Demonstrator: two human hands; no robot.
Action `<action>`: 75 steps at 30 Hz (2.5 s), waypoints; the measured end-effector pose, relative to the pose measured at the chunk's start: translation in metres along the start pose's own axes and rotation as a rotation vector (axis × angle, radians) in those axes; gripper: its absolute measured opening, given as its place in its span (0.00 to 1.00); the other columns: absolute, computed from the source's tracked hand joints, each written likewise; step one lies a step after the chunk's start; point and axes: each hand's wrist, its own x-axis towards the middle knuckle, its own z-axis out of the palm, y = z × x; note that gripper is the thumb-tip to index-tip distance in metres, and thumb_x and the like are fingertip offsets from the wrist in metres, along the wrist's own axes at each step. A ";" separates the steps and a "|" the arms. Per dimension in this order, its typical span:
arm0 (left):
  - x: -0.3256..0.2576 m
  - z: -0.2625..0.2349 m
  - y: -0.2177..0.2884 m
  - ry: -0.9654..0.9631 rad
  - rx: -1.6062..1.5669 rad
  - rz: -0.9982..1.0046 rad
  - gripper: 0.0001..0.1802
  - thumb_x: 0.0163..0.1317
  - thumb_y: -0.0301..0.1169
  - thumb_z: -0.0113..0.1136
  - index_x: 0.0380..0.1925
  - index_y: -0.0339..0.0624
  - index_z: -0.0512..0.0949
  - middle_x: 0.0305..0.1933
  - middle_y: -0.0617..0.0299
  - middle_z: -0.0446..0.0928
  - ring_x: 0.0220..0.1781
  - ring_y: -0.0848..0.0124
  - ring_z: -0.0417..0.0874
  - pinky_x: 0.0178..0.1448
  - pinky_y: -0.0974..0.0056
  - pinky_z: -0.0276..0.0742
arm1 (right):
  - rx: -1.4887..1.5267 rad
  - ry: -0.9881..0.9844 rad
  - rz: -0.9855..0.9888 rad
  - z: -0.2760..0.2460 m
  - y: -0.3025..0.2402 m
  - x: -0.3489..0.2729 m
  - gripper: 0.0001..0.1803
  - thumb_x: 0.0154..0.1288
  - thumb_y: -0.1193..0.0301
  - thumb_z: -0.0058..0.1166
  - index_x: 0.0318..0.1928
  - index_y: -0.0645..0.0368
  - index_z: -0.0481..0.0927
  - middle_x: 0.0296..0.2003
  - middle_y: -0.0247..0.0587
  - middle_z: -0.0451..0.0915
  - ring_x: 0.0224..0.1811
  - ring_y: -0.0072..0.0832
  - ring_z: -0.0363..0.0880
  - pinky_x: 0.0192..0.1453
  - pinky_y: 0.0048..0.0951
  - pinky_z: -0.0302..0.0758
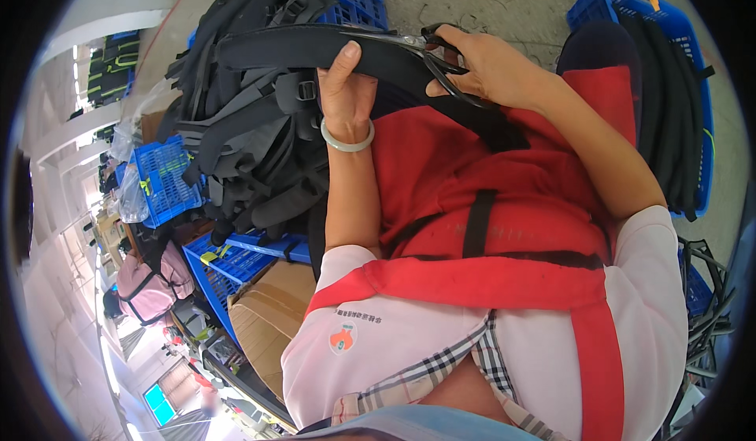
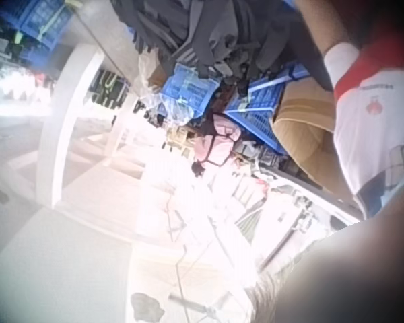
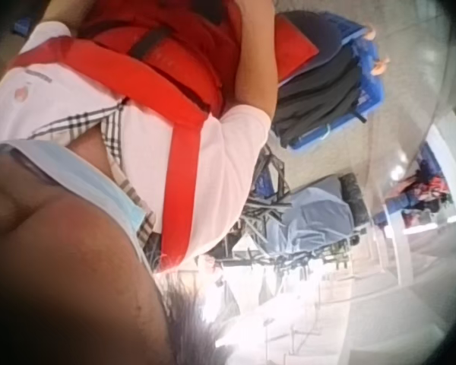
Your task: Trimming excess material from black padded backpack straps using scissors.
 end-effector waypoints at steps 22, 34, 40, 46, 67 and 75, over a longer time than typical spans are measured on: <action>-0.011 -0.009 -0.015 -0.130 0.019 -0.043 0.13 0.58 0.17 0.60 0.43 0.39 0.78 0.43 0.58 0.81 0.46 0.64 0.82 0.56 0.58 0.77 | 0.153 -0.076 0.148 -0.018 -0.018 -0.006 0.24 0.57 0.59 0.67 0.41 0.63 0.71 0.15 0.38 0.64 0.17 0.23 0.58 0.21 0.31 0.58; -0.016 0.011 0.002 0.011 -0.049 0.018 0.08 0.57 0.17 0.62 0.37 0.37 0.79 0.37 0.58 0.82 0.38 0.67 0.84 0.47 0.62 0.80 | 0.052 -0.093 0.154 -0.023 -0.033 -0.005 0.24 0.53 0.63 0.68 0.41 0.62 0.69 0.17 0.37 0.63 0.18 0.24 0.60 0.22 0.30 0.60; -0.017 0.013 -0.003 -0.027 -0.047 -0.029 0.09 0.56 0.16 0.63 0.37 0.37 0.80 0.37 0.58 0.82 0.38 0.67 0.84 0.46 0.63 0.80 | -0.059 0.029 -0.114 -0.019 -0.024 -0.005 0.22 0.52 0.69 0.69 0.40 0.62 0.68 0.19 0.32 0.64 0.19 0.19 0.59 0.22 0.27 0.58; -0.020 0.016 0.001 -0.020 -0.075 -0.021 0.08 0.57 0.17 0.62 0.37 0.37 0.80 0.37 0.58 0.82 0.38 0.67 0.84 0.47 0.63 0.80 | 0.118 -0.143 0.276 -0.026 -0.044 -0.007 0.26 0.47 0.69 0.70 0.43 0.62 0.68 0.20 0.38 0.64 0.24 0.24 0.64 0.29 0.29 0.62; -0.023 0.005 0.006 -0.116 -0.108 -0.015 0.10 0.59 0.22 0.61 0.42 0.41 0.79 0.43 0.58 0.81 0.45 0.64 0.82 0.56 0.57 0.77 | -0.146 0.003 -0.110 -0.010 -0.023 -0.024 0.37 0.50 0.54 0.69 0.53 0.63 0.67 0.30 0.52 0.76 0.33 0.50 0.76 0.37 0.43 0.69; -0.025 0.001 0.002 -0.090 -0.102 -0.026 0.12 0.59 0.21 0.62 0.44 0.39 0.79 0.44 0.57 0.81 0.46 0.64 0.82 0.57 0.57 0.77 | -0.052 -0.181 0.202 -0.019 -0.042 -0.018 0.31 0.54 0.56 0.68 0.49 0.63 0.69 0.22 0.50 0.72 0.25 0.45 0.72 0.31 0.40 0.68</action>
